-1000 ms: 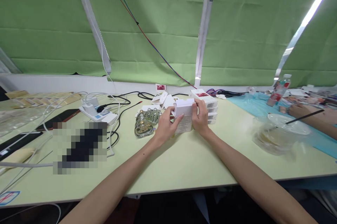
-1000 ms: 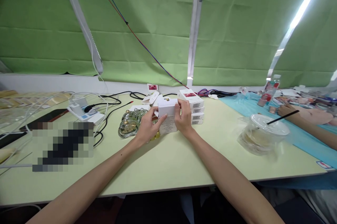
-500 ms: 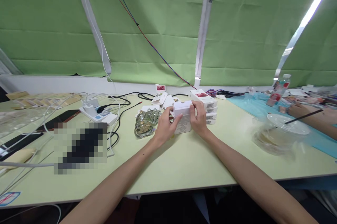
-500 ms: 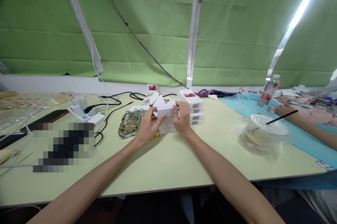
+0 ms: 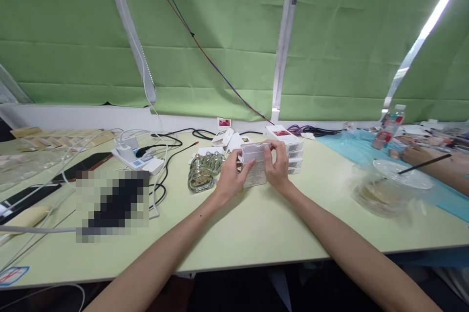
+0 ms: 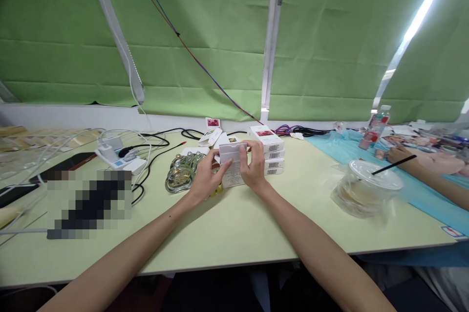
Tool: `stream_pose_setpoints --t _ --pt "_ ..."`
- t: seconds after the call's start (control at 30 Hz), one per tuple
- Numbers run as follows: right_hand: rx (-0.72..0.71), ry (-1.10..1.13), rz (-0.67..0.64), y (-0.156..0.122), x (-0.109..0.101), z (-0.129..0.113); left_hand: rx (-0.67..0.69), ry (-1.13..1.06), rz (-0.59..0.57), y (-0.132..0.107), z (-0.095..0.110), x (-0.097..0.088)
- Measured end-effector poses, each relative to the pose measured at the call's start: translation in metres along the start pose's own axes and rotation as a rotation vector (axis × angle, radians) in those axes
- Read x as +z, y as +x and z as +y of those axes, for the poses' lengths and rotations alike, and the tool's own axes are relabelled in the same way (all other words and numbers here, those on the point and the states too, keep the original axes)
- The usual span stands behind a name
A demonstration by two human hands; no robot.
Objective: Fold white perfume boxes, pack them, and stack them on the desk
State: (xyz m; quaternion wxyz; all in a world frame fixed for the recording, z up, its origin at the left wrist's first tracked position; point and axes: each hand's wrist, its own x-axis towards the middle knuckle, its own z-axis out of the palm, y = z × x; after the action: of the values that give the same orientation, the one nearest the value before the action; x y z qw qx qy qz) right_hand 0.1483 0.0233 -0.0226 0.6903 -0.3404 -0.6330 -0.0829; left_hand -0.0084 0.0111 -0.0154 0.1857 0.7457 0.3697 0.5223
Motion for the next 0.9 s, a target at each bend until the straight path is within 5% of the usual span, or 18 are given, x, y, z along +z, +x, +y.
stream_pose_setpoints --t 0.9 --pt "0.064 0.027 0.029 0.001 0.0029 0.0026 0.003 0.004 -0.008 -0.0014 -0.003 0.0017"
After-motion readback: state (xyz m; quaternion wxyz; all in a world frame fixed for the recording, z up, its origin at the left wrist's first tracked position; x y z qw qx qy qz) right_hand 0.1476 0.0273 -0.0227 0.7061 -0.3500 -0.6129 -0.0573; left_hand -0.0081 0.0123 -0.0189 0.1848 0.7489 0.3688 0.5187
